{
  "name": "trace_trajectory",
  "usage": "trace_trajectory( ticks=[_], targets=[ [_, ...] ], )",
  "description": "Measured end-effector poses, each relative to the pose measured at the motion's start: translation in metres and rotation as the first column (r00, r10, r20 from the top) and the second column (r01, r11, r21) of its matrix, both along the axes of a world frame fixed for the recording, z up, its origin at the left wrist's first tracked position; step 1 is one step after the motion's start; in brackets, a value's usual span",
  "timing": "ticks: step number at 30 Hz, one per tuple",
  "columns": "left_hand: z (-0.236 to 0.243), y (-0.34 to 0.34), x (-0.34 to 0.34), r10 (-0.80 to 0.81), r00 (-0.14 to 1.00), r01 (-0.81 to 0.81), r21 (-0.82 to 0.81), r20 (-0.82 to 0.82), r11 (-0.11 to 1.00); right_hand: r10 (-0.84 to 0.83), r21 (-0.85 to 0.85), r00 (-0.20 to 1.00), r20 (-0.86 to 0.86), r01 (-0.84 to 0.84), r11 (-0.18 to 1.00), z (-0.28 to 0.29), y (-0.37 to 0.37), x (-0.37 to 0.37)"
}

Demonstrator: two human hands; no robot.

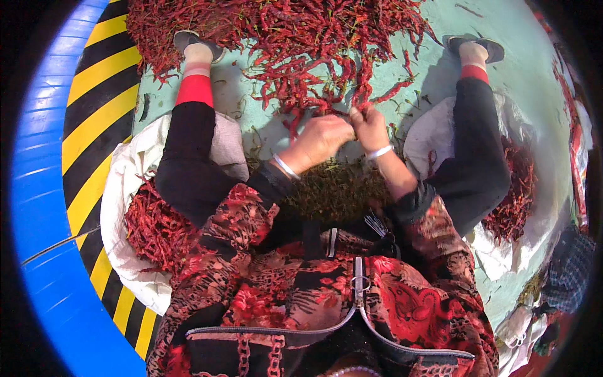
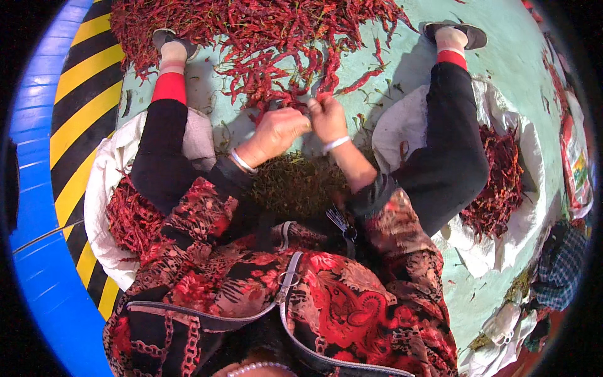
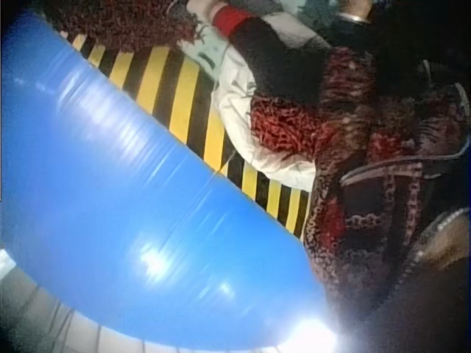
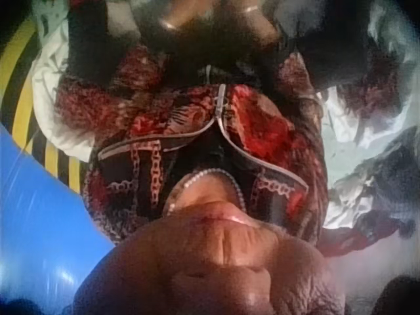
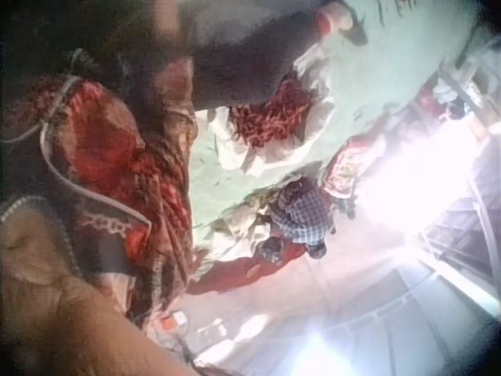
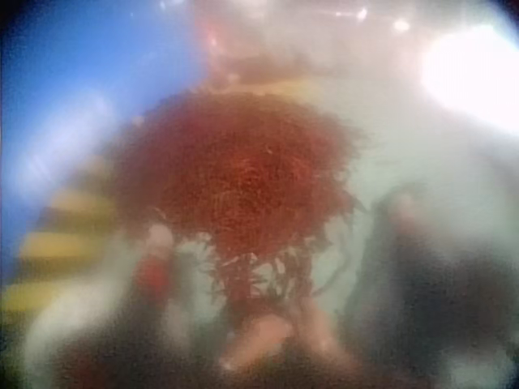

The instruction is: The person sits on the floor and removes stems from dried red chili peppers by hand. The person picks up peppers, pulls off the stems, and places the peppers into a white sack while discarding the stems onto the floor.

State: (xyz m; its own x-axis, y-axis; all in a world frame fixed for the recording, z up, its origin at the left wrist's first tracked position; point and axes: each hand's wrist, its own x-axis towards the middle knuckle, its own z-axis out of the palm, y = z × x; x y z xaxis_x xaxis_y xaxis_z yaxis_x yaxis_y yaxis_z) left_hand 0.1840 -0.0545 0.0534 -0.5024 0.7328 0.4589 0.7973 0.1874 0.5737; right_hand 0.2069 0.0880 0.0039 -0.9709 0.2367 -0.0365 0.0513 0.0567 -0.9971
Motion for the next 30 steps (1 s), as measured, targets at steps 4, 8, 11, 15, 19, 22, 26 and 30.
trace_trajectory(
  ticks=[4, 8, 11, 15, 19, 22, 26, 30],
  targets=[
    [0.001, -0.003, -0.007, 0.083, 0.993, -0.092, -0.111, -0.079, 0.990, -0.103, -0.291, 0.964, 0.244, 0.174, 0.941, -0.010, 0.032, -0.008],
    [-0.004, -0.044, -0.057, 0.470, 0.861, -0.506, -0.398, -0.192, 0.765, 0.086, -0.186, 0.979, 0.183, -0.052, 0.981, 0.030, 0.046, 0.011],
    [-0.001, -0.009, -0.071, 0.432, 0.819, -0.570, -0.438, -0.378, 0.696, 0.111, -0.175, 0.973, 0.204, -0.076, 0.982, 0.019, 0.050, 0.019],
    [-0.035, 0.032, -0.077, 0.328, 0.921, -0.390, -0.475, -0.212, 0.789, 0.281, -0.140, 0.936, 0.210, -0.256, 0.957, 0.028, 0.030, 0.015],
    [-0.049, -0.001, -0.092, 0.420, 0.866, -0.500, -0.447, -0.272, 0.742, 0.309, -0.108, 0.929, 0.202, -0.293, 0.950, 0.027, 0.038, 0.019],
    [-0.043, -0.009, -0.093, 0.531, 0.825, -0.565, -0.324, -0.195, 0.759, 0.319, -0.083, 0.936, 0.148, -0.310, 0.947, 0.026, 0.036, 0.025],
    [-0.033, 0.032, -0.093, 0.409, 0.898, -0.438, -0.240, -0.164, 0.866, 0.351, -0.200, 0.936, 0.010, -0.342, 0.918, 0.039, 0.015, 0.036],
    [-0.040, 0.064, -0.087, 0.384, 0.896, -0.444, -0.429, -0.222, 0.787, 0.268, -0.136, 0.962, 0.054, -0.258, 0.956, 0.045, 0.009, 0.043]
  ],
)
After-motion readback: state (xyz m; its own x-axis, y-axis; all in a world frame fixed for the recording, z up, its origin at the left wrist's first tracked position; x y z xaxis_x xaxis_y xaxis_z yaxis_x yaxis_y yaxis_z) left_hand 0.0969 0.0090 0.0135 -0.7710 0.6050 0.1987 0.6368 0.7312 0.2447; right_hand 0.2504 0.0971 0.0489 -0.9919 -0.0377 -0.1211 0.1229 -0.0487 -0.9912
